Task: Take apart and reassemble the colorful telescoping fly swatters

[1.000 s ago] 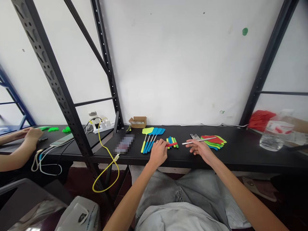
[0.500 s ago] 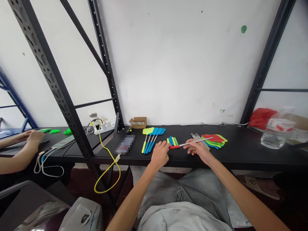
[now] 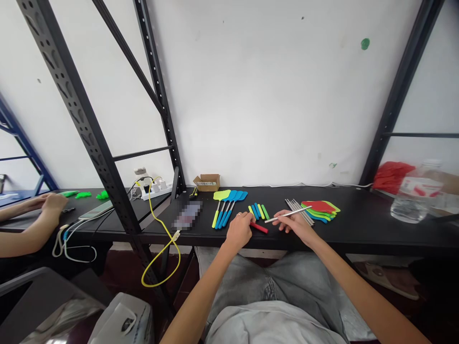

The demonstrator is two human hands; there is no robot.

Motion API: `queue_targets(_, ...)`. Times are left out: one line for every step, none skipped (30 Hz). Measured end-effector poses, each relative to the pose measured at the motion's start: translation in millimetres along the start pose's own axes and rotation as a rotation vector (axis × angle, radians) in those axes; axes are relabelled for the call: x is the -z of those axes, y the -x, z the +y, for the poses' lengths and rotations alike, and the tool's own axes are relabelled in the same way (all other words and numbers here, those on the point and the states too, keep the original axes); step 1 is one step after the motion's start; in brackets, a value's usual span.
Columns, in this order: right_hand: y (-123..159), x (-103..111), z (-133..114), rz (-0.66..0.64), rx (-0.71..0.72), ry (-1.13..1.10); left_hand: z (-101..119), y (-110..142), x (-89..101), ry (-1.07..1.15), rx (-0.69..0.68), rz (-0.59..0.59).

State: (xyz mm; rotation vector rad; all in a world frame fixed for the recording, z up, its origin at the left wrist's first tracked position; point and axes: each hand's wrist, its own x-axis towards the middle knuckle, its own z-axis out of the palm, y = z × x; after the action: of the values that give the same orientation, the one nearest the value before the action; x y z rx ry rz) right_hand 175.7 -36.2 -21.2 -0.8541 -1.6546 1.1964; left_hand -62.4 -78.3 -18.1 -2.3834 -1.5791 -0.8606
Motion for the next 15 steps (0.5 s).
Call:
queue_targets(0.0, -1.2, -0.3, -0.006, 0.007, 0.033, 0.7, -0.5, 1.0, -0.008, -0.003, -0.016)
queue_targets(0.2, -2.2, -0.8, -0.012, 0.011, 0.06, 1.4, -0.7, 2.0, -0.016, -0.012, -0.026)
queue_targets(0.5, -3.1, -1.4, -0.018, 0.013, 0.081, 2.2, -0.4, 2.7, -0.025, -0.025, -0.029)
queue_targets(0.8, -3.8, -2.1, -0.023, 0.013, 0.095, 3.1, 0.1, 3.3, -0.035, -0.04, -0.028)
queue_targets(1.1, -4.3, -2.7, -0.027, 0.014, 0.103, 3.8, 0.9, 3.6, -0.045, -0.055, -0.025)
queue_targets(1.3, -4.5, -3.3, -0.029, 0.015, 0.104, 4.5, 1.8, 3.6, -0.055, -0.069, -0.021)
queue_targets(1.5, -4.6, -3.8, -0.028, 0.015, 0.099, 5.2, 2.6, 3.5, -0.062, -0.081, -0.017)
queue_targets(1.5, -4.6, -4.1, -0.023, 0.014, 0.088, 5.8, 3.2, 3.2, -0.067, -0.089, -0.014)
queue_targets(1.4, -4.5, -4.2, -0.014, 0.011, 0.073, 6.3, 3.7, 3.1, -0.069, -0.093, -0.009)
queue_targets(1.3, -4.3, -4.2, -0.003, 0.006, 0.055, 6.8, 4.0, 3.0, -0.068, -0.094, -0.002)
queue_targets(1.0, -4.1, -4.2, 0.008, 0.0, 0.034, 7.3, 4.1, 3.1, -0.067, -0.092, 0.006)
queue_targets(0.8, -3.9, -4.1, 0.021, -0.007, 0.012, 7.7, 4.2, 3.3, -0.066, -0.088, 0.014)
queue_targets(0.6, -3.7, -4.1, 0.035, -0.014, -0.011, 8.2, 4.1, 3.7, -0.066, -0.084, 0.021)
queue_targets(0.5, -3.4, -4.2, 0.05, -0.022, -0.035, 8.5, 4.0, 4.0, -0.068, -0.083, 0.027)
queue_targets(0.6, -3.1, -4.5, 0.067, -0.031, -0.061, 8.8, 3.9, 4.4, -0.07, -0.087, 0.032)
